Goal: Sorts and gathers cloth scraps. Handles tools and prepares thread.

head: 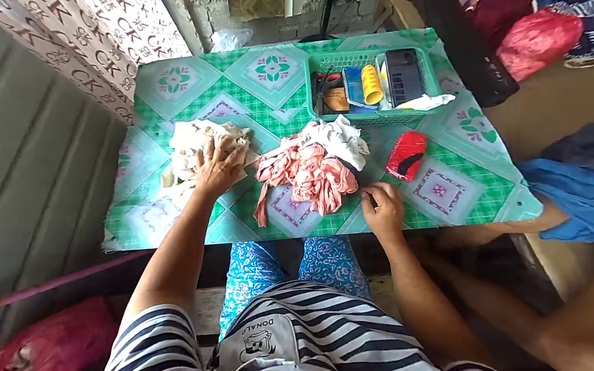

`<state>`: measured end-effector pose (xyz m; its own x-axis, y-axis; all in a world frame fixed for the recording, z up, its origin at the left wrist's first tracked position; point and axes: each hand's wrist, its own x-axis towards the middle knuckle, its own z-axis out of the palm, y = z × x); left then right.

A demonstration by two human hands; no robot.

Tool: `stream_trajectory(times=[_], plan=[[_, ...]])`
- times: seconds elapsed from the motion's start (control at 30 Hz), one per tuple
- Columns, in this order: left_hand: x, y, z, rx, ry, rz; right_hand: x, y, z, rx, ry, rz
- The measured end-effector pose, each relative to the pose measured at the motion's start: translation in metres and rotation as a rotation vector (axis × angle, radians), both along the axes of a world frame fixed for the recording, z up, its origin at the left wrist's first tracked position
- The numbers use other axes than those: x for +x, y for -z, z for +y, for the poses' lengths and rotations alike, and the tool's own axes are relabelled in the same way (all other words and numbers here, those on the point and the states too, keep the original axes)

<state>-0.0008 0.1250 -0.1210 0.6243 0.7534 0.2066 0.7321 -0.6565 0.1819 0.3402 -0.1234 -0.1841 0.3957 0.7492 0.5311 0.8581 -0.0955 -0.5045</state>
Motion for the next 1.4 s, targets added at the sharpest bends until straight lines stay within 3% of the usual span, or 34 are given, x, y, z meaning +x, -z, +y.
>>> stream_trajectory(times=[0.07,0.17,0.27,0.37,0.53,0.67,0.87,1.03,1.23,1.4], plan=[[-0.009,0.013,0.009,-0.003,-0.028,0.048,0.001,0.002,0.0,-0.003,0.0,-0.012],[-0.014,0.0,0.018,-0.04,-0.092,0.069,0.001,0.001,-0.001,-0.005,0.007,-0.014],[0.004,-0.013,0.005,0.032,-0.021,-0.087,0.001,-0.003,0.001,-0.008,0.009,-0.014],[0.037,-0.005,-0.016,0.036,0.088,-0.213,-0.001,-0.001,0.001,-0.009,0.019,-0.014],[0.064,0.006,-0.022,-0.187,-0.016,-0.223,-0.001,-0.002,0.0,-0.013,0.005,-0.006],[0.054,-0.011,-0.013,-0.42,-0.09,-0.448,0.001,0.0,-0.001,-0.007,0.013,0.002],[0.038,-0.022,-0.02,-0.894,-0.17,-0.961,0.0,0.001,0.0,0.003,0.011,0.009],[0.037,-0.026,-0.026,-1.061,-0.154,-1.052,0.0,0.001,0.0,0.004,0.011,0.01],[0.046,-0.028,-0.031,-0.914,-0.07,-0.884,-0.001,0.001,0.001,0.017,0.011,0.009],[0.097,-0.051,-0.055,-0.472,0.115,-0.495,-0.003,-0.001,0.001,0.013,0.014,0.012]])
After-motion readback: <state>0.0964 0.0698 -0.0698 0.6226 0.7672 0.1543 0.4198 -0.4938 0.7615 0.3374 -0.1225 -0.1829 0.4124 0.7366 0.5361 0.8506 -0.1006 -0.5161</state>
